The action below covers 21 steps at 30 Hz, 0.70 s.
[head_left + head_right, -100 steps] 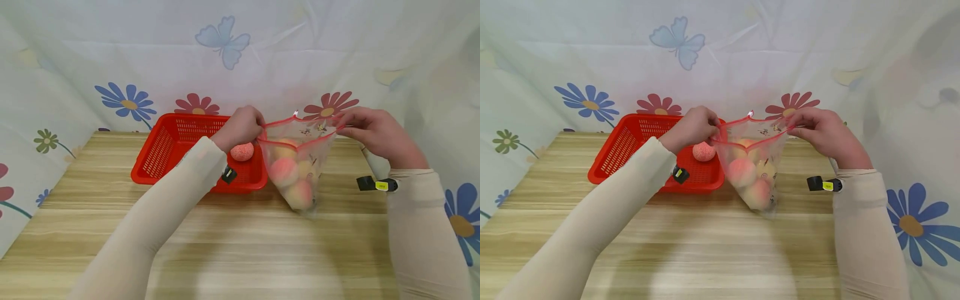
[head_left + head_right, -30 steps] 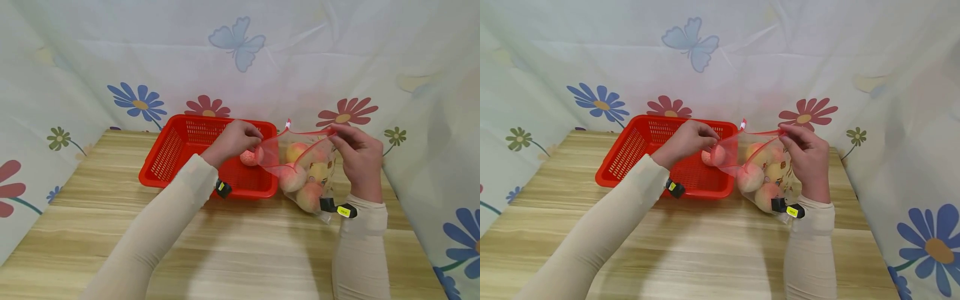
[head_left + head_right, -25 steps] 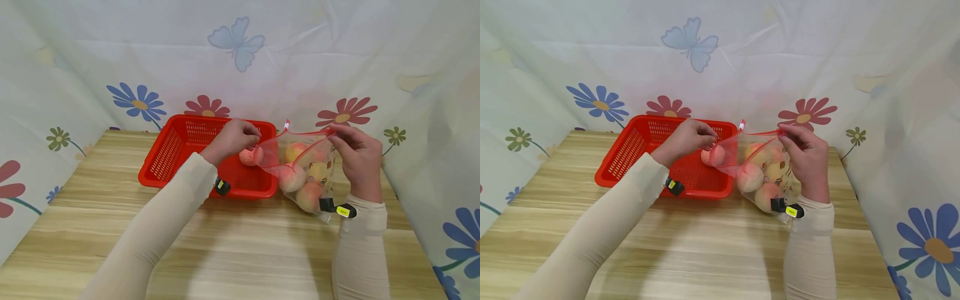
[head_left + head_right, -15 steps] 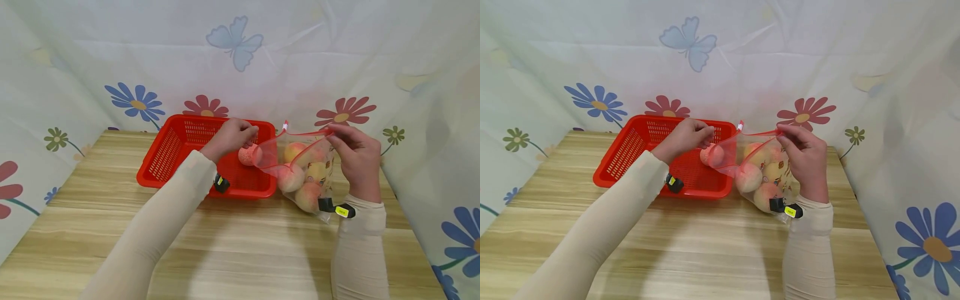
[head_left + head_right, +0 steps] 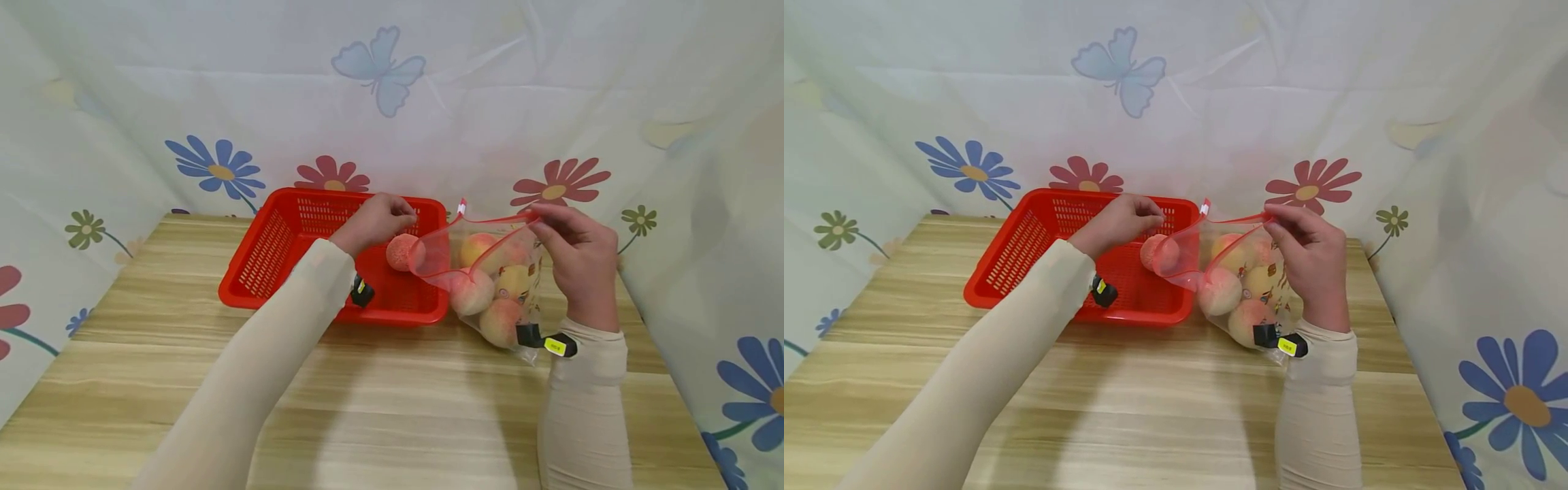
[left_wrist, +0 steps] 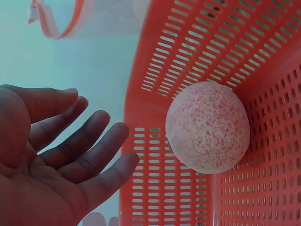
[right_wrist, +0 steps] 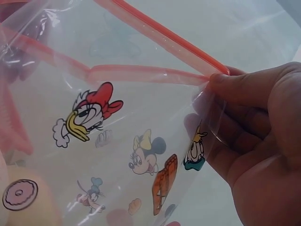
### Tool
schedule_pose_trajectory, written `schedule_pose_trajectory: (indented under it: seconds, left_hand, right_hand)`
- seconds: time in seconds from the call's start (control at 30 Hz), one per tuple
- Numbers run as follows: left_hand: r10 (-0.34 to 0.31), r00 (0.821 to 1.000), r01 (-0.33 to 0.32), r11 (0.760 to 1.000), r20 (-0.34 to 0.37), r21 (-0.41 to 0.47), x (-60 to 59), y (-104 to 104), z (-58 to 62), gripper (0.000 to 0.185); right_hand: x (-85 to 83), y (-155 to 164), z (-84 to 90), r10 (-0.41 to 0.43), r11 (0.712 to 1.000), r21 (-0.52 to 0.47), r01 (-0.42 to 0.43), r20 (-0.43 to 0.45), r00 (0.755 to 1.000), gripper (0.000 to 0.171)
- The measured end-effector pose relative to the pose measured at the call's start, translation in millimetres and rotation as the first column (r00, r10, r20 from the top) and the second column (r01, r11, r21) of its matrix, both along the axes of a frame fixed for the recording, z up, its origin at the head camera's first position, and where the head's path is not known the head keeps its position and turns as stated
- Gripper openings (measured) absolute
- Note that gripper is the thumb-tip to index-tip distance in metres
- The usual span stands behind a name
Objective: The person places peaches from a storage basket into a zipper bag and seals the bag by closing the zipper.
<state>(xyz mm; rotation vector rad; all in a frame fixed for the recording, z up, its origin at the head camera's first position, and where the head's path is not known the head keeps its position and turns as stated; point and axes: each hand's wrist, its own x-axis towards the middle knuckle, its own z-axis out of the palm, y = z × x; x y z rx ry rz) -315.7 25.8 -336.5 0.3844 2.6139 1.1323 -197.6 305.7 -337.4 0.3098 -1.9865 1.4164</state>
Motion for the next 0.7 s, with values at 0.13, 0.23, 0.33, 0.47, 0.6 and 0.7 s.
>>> schedule_pose_trajectory:
  seconds: [0.13, 0.23, 0.33, 0.47, 0.6, 0.7]
  left_hand:
    - [0.015, 0.999, -0.015, 1.000, 0.037, -0.016, -2.5, 0, -2.3, 0.023]
    - [0.016, 0.998, -0.015, 1.000, 0.058, -0.028, -5.6, 0, -5.1, 0.024]
    - [0.001, 0.999, 0.001, 0.999, 0.051, -0.046, -8.9, 1, -8.1, 0.025]
    - [-0.021, 0.999, 0.023, 0.998, 0.029, -0.066, -11.9, 2, -12.6, 0.025]
    - [-0.031, 0.999, 0.034, 0.998, 0.041, -0.061, -13.5, 2, -16.3, 0.032]
    - [-0.036, 0.998, 0.040, 0.996, 0.056, -0.085, -15.2, 3, -17.8, 0.040]
  right_hand:
    - [-1.0, -1, 0.5, 0.035, 0.999, -0.012, -0.036, -0.025, 0.999, 0.023]
    - [-0.9, -1, 1.0, 0.053, 0.998, -0.022, -0.053, -0.030, 0.998, 0.023]
    - [0.2, -1, 1.2, 0.044, 0.999, -0.010, -0.044, -0.025, 0.999, 0.023]
    - [0.1, -1, 0.2, 0.044, 0.999, 0.006, -0.044, -0.035, 0.998, 0.023]
    - [0.5, 0, 0.1, 0.044, 0.999, -0.002, -0.044, -0.026, 0.999, 0.023]
    - [1.4, 0, 0.7, 0.038, 0.999, -0.009, -0.038, -0.008, 0.999, 0.023]
